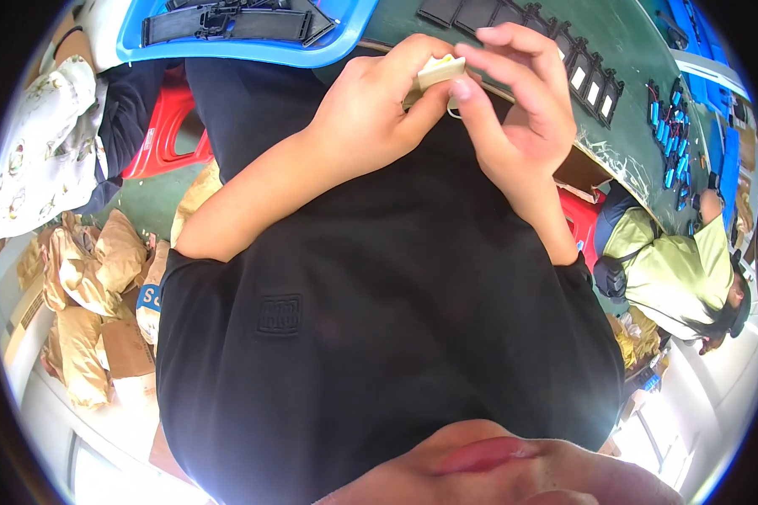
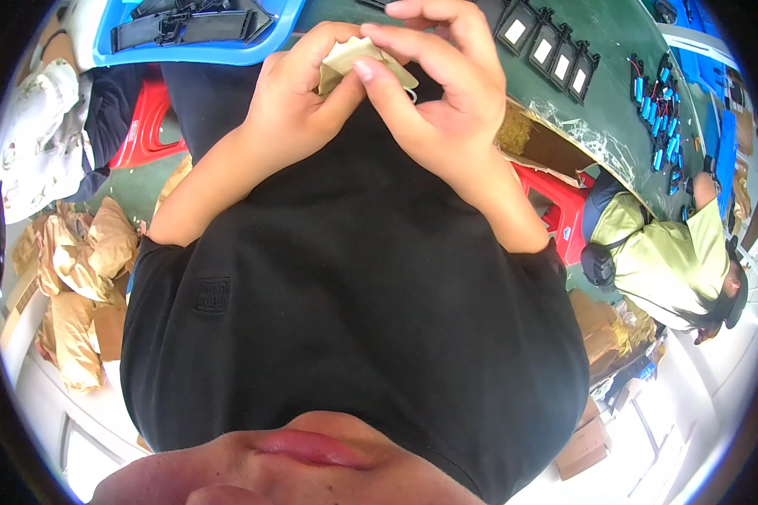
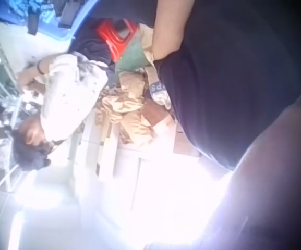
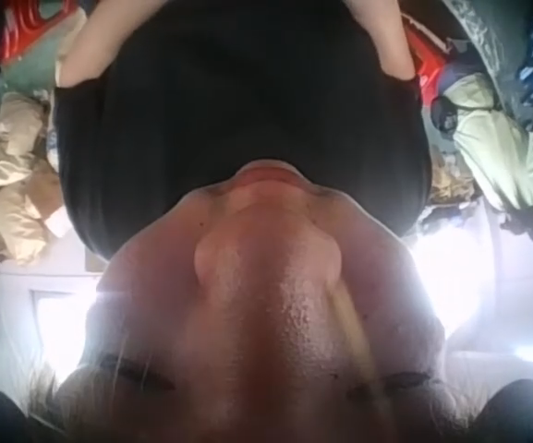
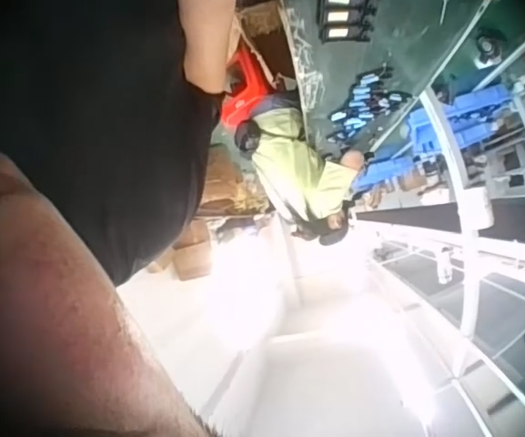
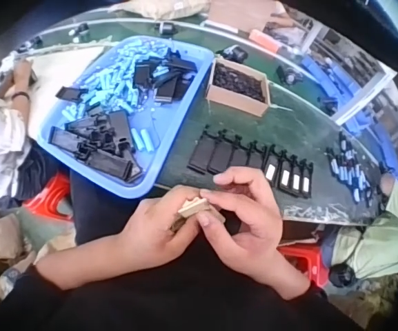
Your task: The person assembles small plastic housings and small black parts with electrical wires by hand at an industrial workbench.
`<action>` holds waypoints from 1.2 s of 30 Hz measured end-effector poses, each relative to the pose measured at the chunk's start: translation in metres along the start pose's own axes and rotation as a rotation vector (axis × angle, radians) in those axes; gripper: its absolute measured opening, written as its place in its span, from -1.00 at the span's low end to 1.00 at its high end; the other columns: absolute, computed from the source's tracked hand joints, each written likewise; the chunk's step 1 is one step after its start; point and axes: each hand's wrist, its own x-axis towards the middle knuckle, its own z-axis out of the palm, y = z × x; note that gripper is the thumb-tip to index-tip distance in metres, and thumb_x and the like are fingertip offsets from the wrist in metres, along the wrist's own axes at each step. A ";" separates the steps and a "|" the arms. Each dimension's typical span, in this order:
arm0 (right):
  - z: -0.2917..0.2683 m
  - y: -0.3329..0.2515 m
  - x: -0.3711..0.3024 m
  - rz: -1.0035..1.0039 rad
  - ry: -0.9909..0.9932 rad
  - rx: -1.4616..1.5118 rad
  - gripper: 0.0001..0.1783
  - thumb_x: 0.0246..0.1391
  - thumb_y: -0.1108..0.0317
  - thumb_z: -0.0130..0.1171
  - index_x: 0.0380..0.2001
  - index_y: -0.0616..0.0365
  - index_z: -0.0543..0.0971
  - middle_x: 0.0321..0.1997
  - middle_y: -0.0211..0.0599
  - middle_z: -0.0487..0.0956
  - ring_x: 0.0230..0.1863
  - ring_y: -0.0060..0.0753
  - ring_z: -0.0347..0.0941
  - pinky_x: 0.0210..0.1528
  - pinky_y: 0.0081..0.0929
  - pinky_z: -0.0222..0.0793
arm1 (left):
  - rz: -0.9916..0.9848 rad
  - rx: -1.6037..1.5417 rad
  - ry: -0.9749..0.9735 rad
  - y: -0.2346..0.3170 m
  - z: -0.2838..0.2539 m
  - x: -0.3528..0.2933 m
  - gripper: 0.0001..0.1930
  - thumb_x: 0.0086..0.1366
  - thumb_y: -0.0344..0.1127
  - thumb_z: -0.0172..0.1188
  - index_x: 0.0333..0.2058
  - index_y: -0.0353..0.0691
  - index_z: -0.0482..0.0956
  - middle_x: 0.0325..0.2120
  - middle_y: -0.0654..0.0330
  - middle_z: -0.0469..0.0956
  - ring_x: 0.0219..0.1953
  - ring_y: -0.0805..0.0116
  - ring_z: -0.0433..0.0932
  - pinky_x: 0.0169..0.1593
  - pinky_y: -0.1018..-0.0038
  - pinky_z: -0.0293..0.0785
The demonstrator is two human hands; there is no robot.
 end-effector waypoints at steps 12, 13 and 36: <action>0.015 0.004 -0.003 -0.114 0.013 -0.029 -0.81 -0.05 0.70 0.44 -0.33 0.32 0.68 -0.03 -0.14 0.63 -0.01 -0.23 0.56 0.05 -0.39 0.52 | -0.122 0.144 0.037 -0.005 0.002 0.005 -0.76 0.23 -0.35 0.43 -0.18 -0.22 0.58 -0.48 0.07 0.67 -0.41 0.12 0.73 -0.36 0.36 0.60; 0.016 0.008 -0.004 -0.162 0.009 0.001 -0.80 -0.09 0.63 0.46 -0.35 0.25 0.67 -0.06 -0.20 0.64 -0.05 -0.25 0.56 -0.02 -0.41 0.50 | -0.050 0.151 0.085 -0.008 0.003 0.006 -0.75 0.23 -0.31 0.42 -0.20 -0.23 0.56 -0.51 0.01 0.66 -0.44 -0.03 0.71 -0.41 0.26 0.59; -0.073 0.058 0.032 0.220 -0.235 -0.737 -0.94 0.09 0.45 0.26 -0.35 0.17 0.60 0.29 0.10 0.41 0.32 0.23 0.27 0.37 -0.04 0.17 | -0.162 -0.473 0.018 -0.017 0.010 -0.005 -0.62 0.32 -0.54 0.17 0.09 -0.23 0.35 -0.09 0.08 0.71 -0.07 0.31 0.70 0.02 0.38 0.62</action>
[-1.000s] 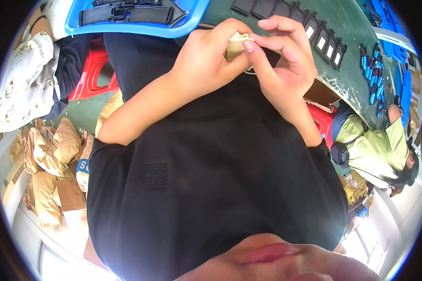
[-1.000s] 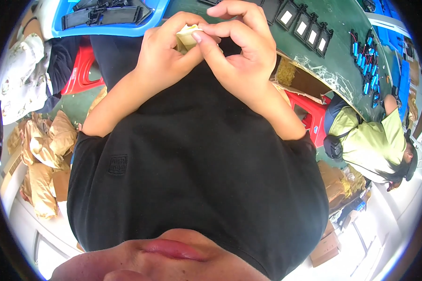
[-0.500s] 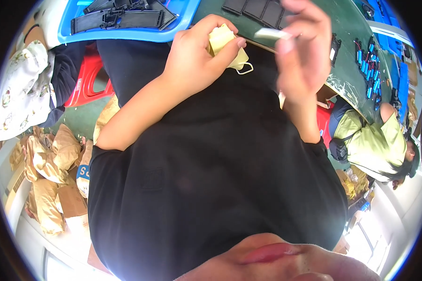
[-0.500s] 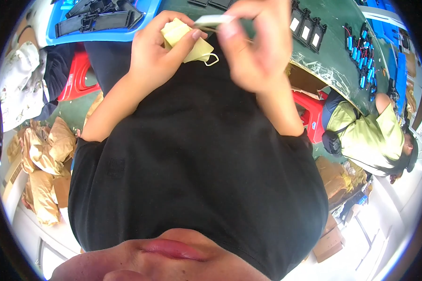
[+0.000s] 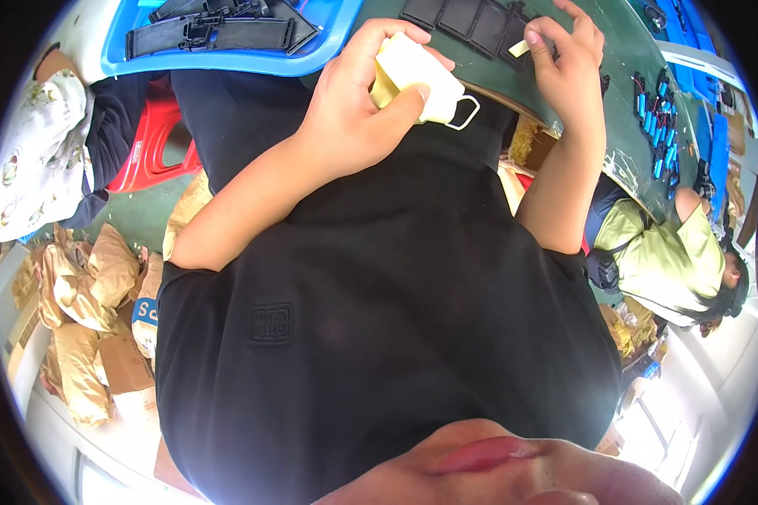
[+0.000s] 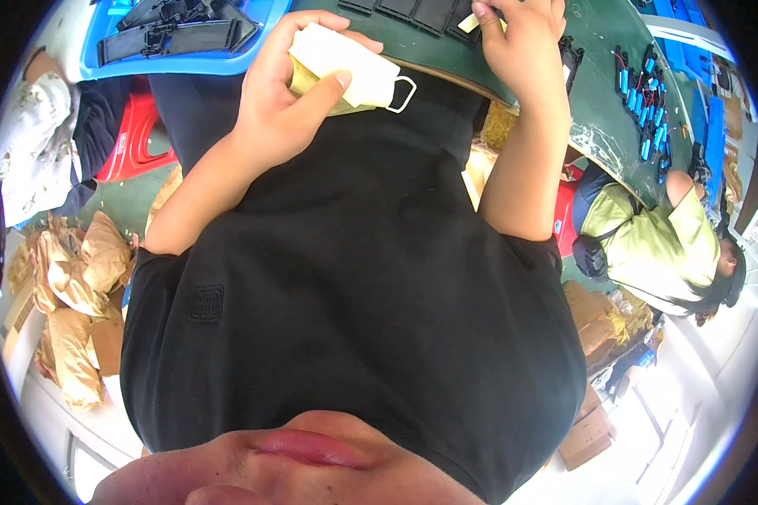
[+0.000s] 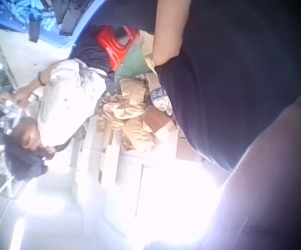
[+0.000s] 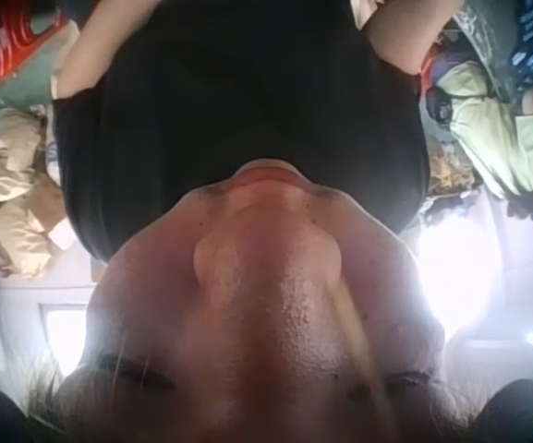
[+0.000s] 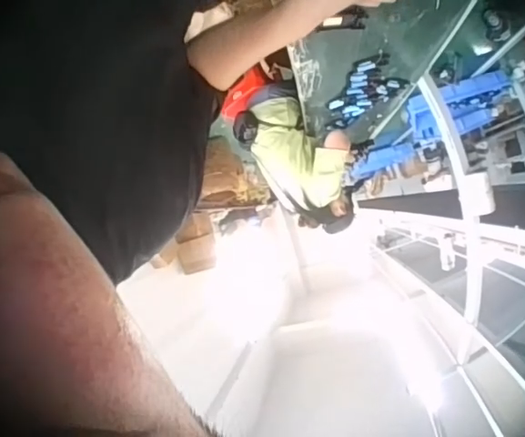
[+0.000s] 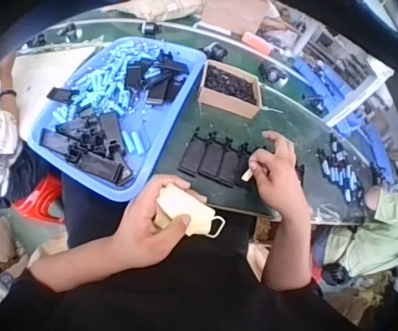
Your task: The person assembles small plastic housings and small black parts with electrical wires by hand at an industrial workbench.
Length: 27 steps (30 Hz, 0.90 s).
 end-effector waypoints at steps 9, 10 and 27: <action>0.007 -0.005 0.000 0.037 0.040 -0.176 -0.89 -0.12 0.38 0.46 -0.43 0.06 0.77 0.30 -0.09 0.50 0.33 0.12 0.32 0.29 -0.04 0.23 | -0.011 0.043 -0.006 0.007 -0.003 0.002 -0.61 0.32 -0.56 0.15 0.10 -0.24 0.34 -0.09 0.08 0.70 -0.06 0.31 0.70 0.03 0.37 0.62; 0.009 -0.006 -0.001 0.038 0.039 -0.177 -0.89 -0.12 0.38 0.46 -0.43 0.06 0.77 0.30 -0.09 0.50 0.33 0.12 0.32 0.29 -0.04 0.23 | 0.003 0.043 -0.011 0.006 -0.002 0.002 -0.60 0.32 -0.57 0.14 0.11 -0.24 0.34 -0.08 0.07 0.70 -0.06 0.31 0.70 0.04 0.37 0.62; 0.019 -0.018 -0.008 0.119 0.154 -0.254 -0.87 -0.12 0.37 0.45 -0.40 0.03 0.78 0.29 -0.23 0.54 0.34 0.06 0.32 0.33 0.00 0.17 | 0.021 -0.013 -0.004 0.017 -0.002 -0.001 -0.52 0.32 -0.58 0.18 0.17 -0.27 0.25 -0.04 0.01 0.62 -0.05 0.28 0.65 0.05 0.40 0.58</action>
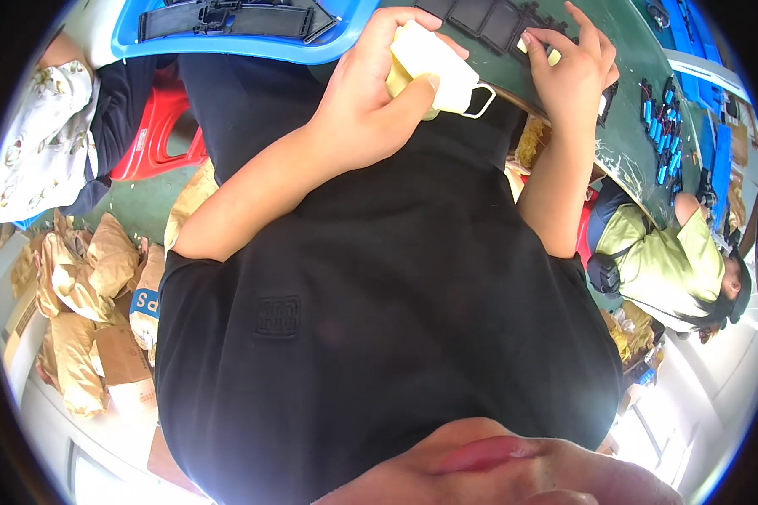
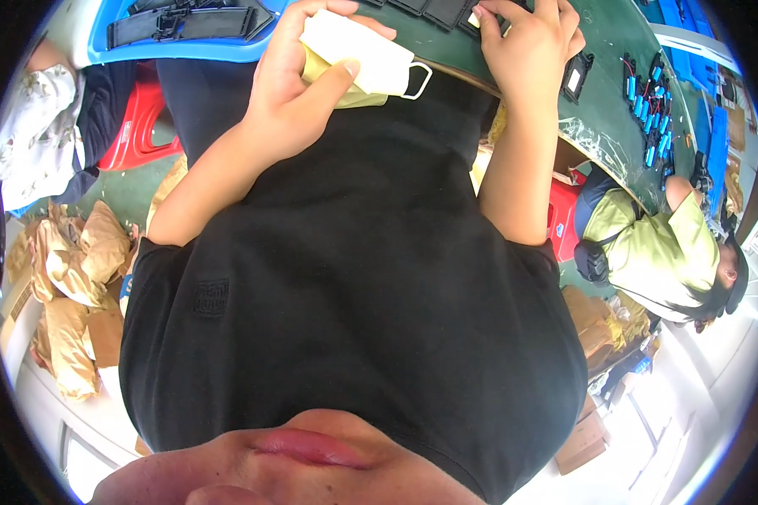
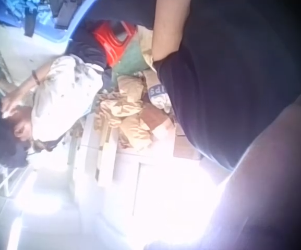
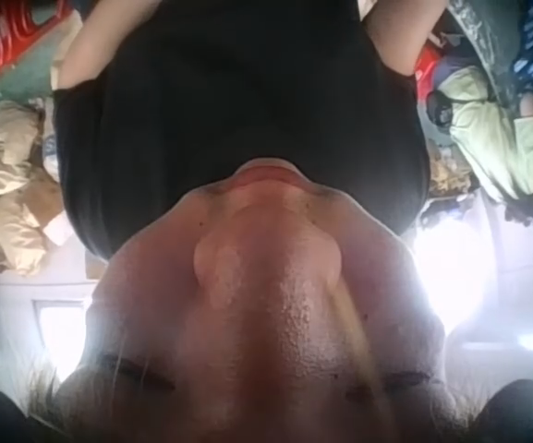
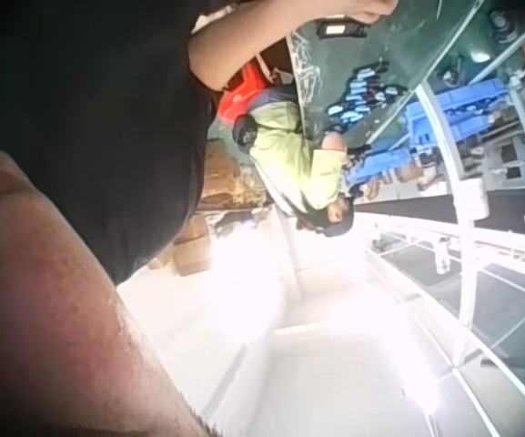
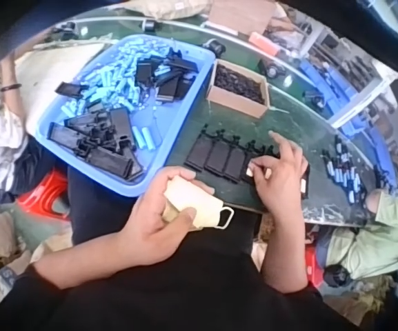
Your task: The person assembles small plastic housings and small black parts with electrical wires by hand at an industrial workbench.
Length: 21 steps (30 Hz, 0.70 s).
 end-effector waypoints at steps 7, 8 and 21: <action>-0.025 -0.043 -0.006 -0.155 0.104 0.678 -0.86 0.07 0.62 0.29 -0.27 0.28 0.71 -0.02 -0.08 0.68 0.00 -0.20 0.58 0.02 -0.42 0.44 | -0.037 0.154 -0.002 0.020 0.002 0.004 -0.56 0.39 -0.54 0.20 0.17 -0.29 0.27 -0.16 0.08 0.65 -0.09 0.35 0.63 0.02 0.41 0.56; -0.029 -0.048 -0.013 -0.070 -0.023 0.856 -0.86 0.08 0.59 0.30 -0.26 0.30 0.71 0.00 -0.09 0.67 0.04 -0.19 0.56 0.07 -0.38 0.43 | -0.041 0.155 -0.005 0.020 0.000 0.004 -0.56 0.39 -0.54 0.20 0.17 -0.29 0.27 -0.16 0.08 0.65 -0.09 0.35 0.63 0.02 0.41 0.56; -0.036 -0.100 -0.015 -0.326 0.097 0.753 -0.75 -0.17 0.60 0.48 -0.41 0.23 0.60 -0.08 -0.14 0.66 -0.08 0.01 0.57 -0.05 -0.24 0.50 | -0.101 0.397 0.165 0.017 0.000 0.008 -0.55 0.32 -0.44 0.28 0.12 -0.35 0.33 -0.15 -0.14 0.60 -0.12 -0.13 0.69 -0.09 0.20 0.60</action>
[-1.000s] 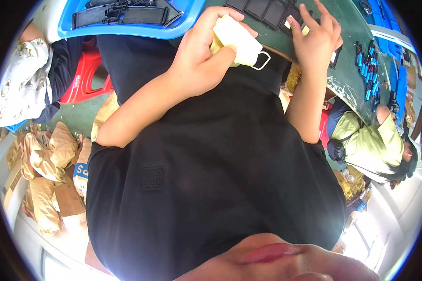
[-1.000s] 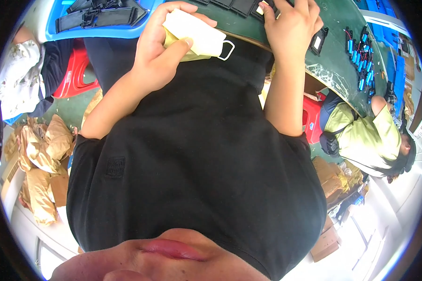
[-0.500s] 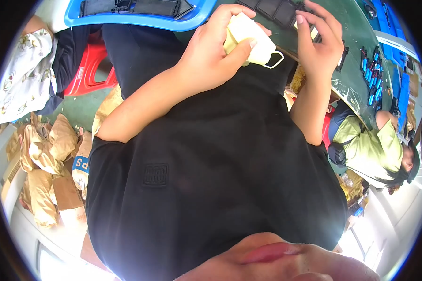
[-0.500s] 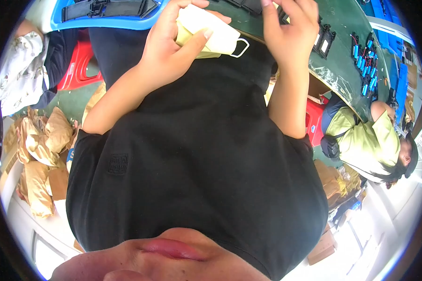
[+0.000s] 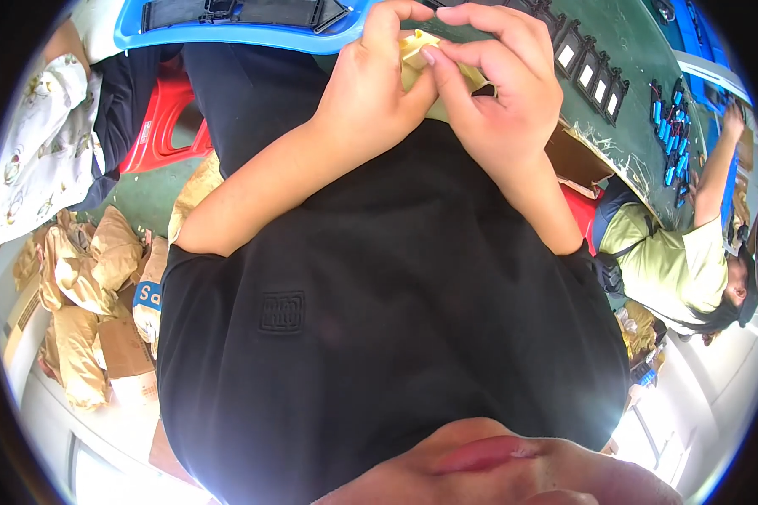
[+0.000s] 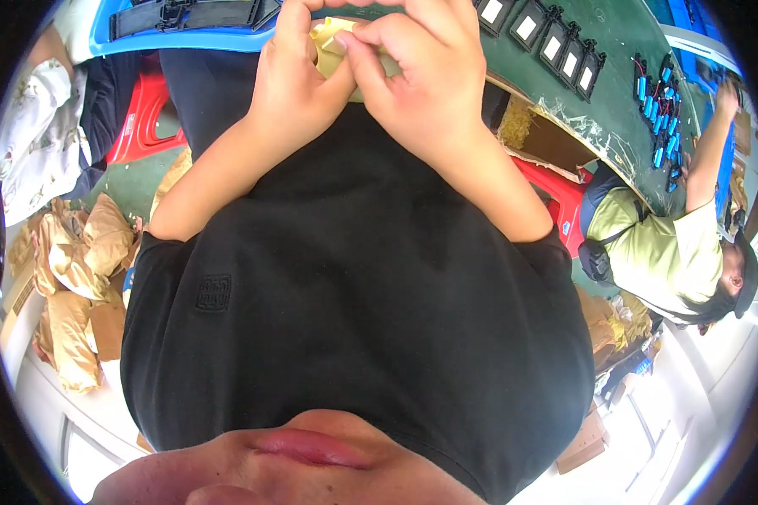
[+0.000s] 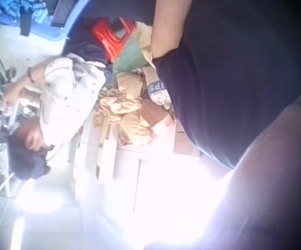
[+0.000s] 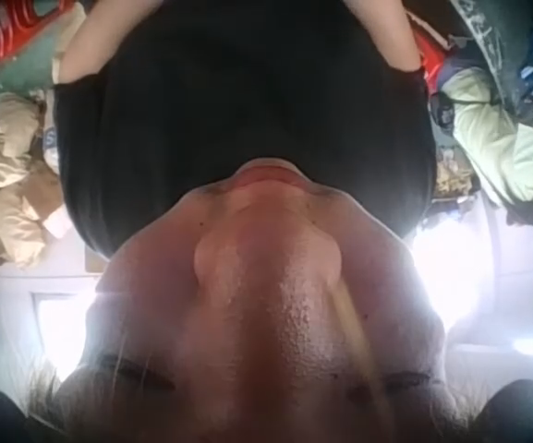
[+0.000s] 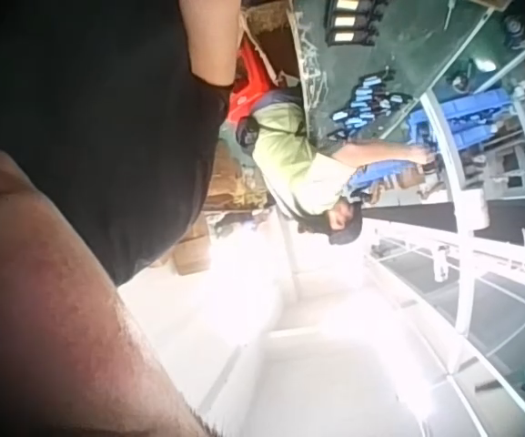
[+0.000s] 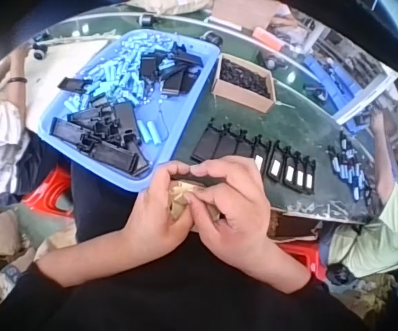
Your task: The person assembles small plastic housings and small black parts with electrical wires by hand at an industrial workbench.
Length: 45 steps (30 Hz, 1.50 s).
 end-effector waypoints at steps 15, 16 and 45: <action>-0.022 0.033 0.004 -0.174 -0.085 0.102 -0.85 -0.06 0.57 0.36 -0.38 0.20 0.59 -0.01 -0.12 0.66 0.05 -0.14 0.54 0.11 -0.31 0.41 | -0.001 0.015 -0.130 -0.013 -0.006 -0.002 -0.45 0.25 -0.30 0.41 0.12 -0.22 0.32 -0.25 -0.02 0.62 -0.18 0.03 0.69 -0.11 0.25 0.58; -0.025 0.039 0.007 -0.018 0.045 0.068 -0.84 -0.03 0.56 0.36 -0.31 0.26 0.68 0.05 -0.06 0.66 0.07 -0.20 0.52 0.12 -0.36 0.39 | 0.038 0.033 -0.102 -0.017 -0.004 -0.003 -0.45 0.24 -0.34 0.42 0.11 -0.23 0.32 -0.26 0.00 0.61 -0.21 0.09 0.68 -0.12 0.29 0.58; -0.017 0.107 -0.001 0.193 -0.038 0.107 -0.88 -0.21 0.40 0.48 -0.54 0.09 0.69 0.14 -0.25 0.60 0.25 -0.03 0.38 0.27 -0.11 0.19 | 0.157 -0.154 -0.146 -0.024 -0.005 -0.006 -0.57 0.32 -0.42 0.29 0.07 -0.24 0.30 -0.16 0.00 0.71 -0.15 0.05 0.75 -0.16 0.32 0.68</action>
